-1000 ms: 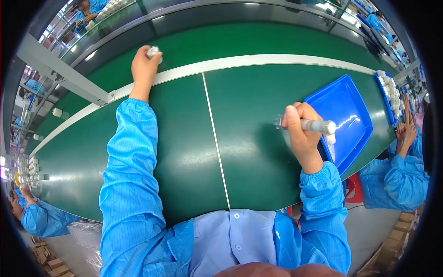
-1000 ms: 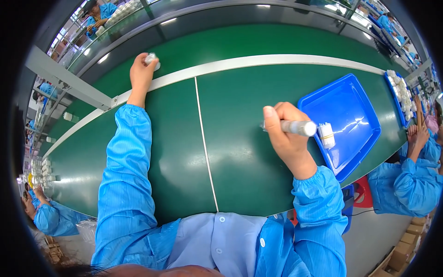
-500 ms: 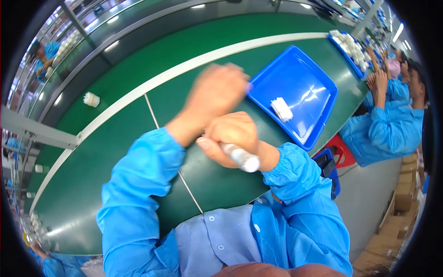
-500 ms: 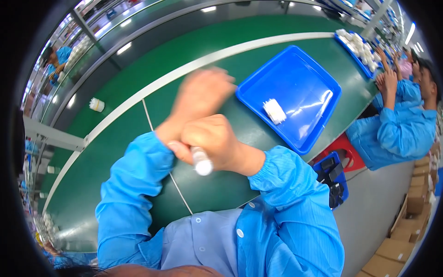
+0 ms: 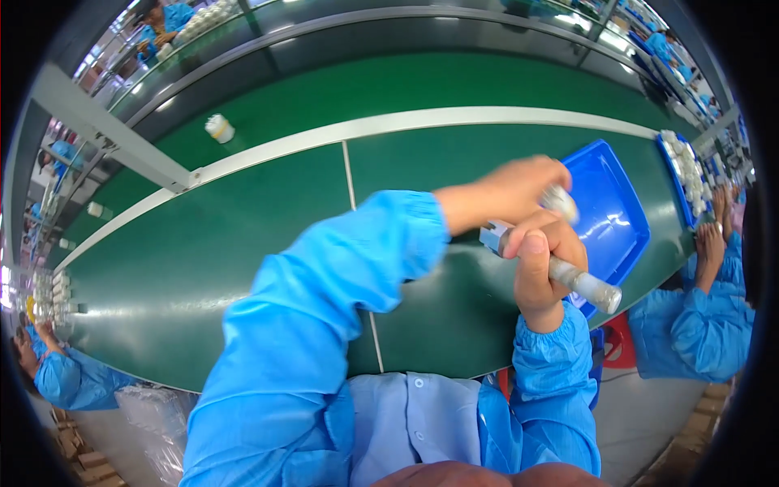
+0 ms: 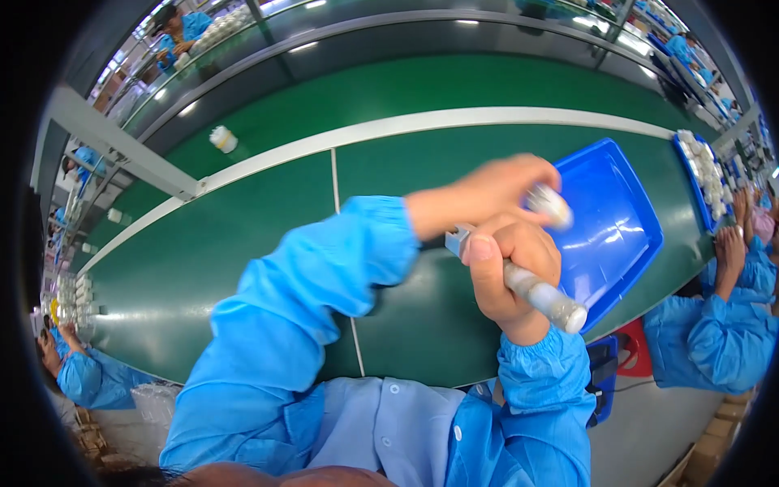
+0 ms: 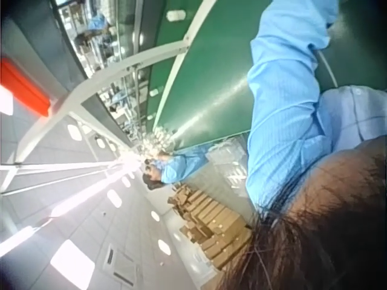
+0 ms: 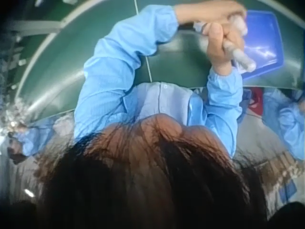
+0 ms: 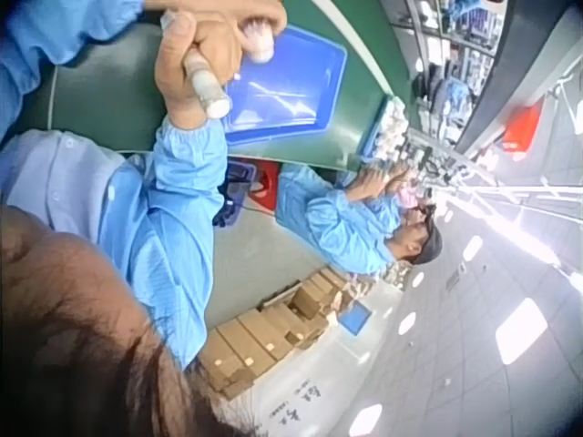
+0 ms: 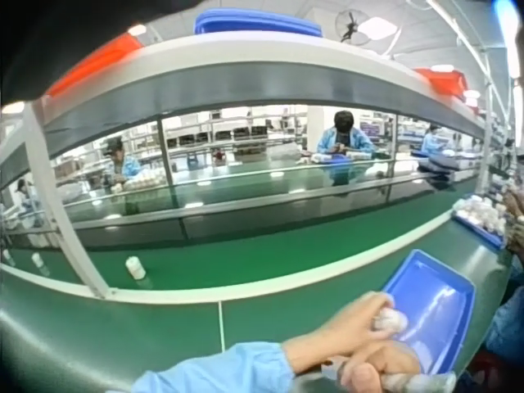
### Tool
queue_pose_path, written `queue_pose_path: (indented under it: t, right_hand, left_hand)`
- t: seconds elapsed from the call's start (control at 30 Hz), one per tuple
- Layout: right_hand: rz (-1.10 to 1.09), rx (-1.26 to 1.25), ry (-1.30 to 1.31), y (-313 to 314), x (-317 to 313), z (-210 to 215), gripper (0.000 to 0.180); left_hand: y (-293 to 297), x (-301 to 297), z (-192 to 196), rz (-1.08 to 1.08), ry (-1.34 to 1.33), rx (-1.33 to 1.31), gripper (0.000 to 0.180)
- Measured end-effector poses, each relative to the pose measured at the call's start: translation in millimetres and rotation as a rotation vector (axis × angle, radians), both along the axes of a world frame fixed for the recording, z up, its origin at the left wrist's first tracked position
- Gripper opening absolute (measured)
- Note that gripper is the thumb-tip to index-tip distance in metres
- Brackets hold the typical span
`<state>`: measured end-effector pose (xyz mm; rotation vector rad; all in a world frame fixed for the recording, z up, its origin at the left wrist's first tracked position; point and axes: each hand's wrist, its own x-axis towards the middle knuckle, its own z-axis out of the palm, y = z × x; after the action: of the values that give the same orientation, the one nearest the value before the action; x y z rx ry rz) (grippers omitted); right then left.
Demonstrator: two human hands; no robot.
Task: The person assembles small white plastic components on an industrial production line, using a pneumatic screwdriver to join the parts.
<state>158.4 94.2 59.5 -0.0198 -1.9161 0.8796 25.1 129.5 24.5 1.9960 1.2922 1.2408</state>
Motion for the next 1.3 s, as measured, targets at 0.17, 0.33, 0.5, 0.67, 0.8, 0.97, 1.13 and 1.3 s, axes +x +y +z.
queue_pose_path:
  t: [0.17,0.33,0.5,0.67,0.8,0.97,1.13,1.3]
  right_hand:
    - [-0.034,-0.276,0.098,7.2,-12.0,-4.0,0.025]
    - [-0.046,-0.548,-0.050,9.7,-26.2,-19.6,0.029]
    - [-0.076,-0.569,-0.076,13.3,-30.0,-17.5,0.032]
    - [-0.160,-0.539,-0.091,16.7,-30.0,-19.6,0.034]
    - [-0.137,-0.602,-0.116,16.5,-33.3,-21.4,0.035]
    - [-0.183,-0.577,-0.177,12.9,-34.4,-22.3,0.035]
    - [-0.138,-0.642,-0.099,14.6,-32.3,-20.0,0.034]
    - [-0.106,-0.658,-0.018,19.9,-28.0,-20.0,0.033]
  left_hand:
    - [-87.9,-78.5,4.3,0.241,0.173,0.123,0.041]
    - [-126.0,-71.2,-10.9,0.292,0.228,0.009,0.043]
    - [-114.2,-59.2,-22.3,0.346,0.278,0.183,0.048]
    - [-105.9,-53.7,-29.5,0.368,0.296,0.176,0.048]
    - [-105.8,-53.0,-32.2,0.398,0.302,0.197,0.049]
    - [-109.4,-50.4,-29.1,0.384,0.279,0.184,0.051]
    - [-110.8,-47.2,-30.8,0.441,0.230,0.209,0.049]
    - [-117.2,-54.6,-29.6,0.316,0.114,0.029,0.050]
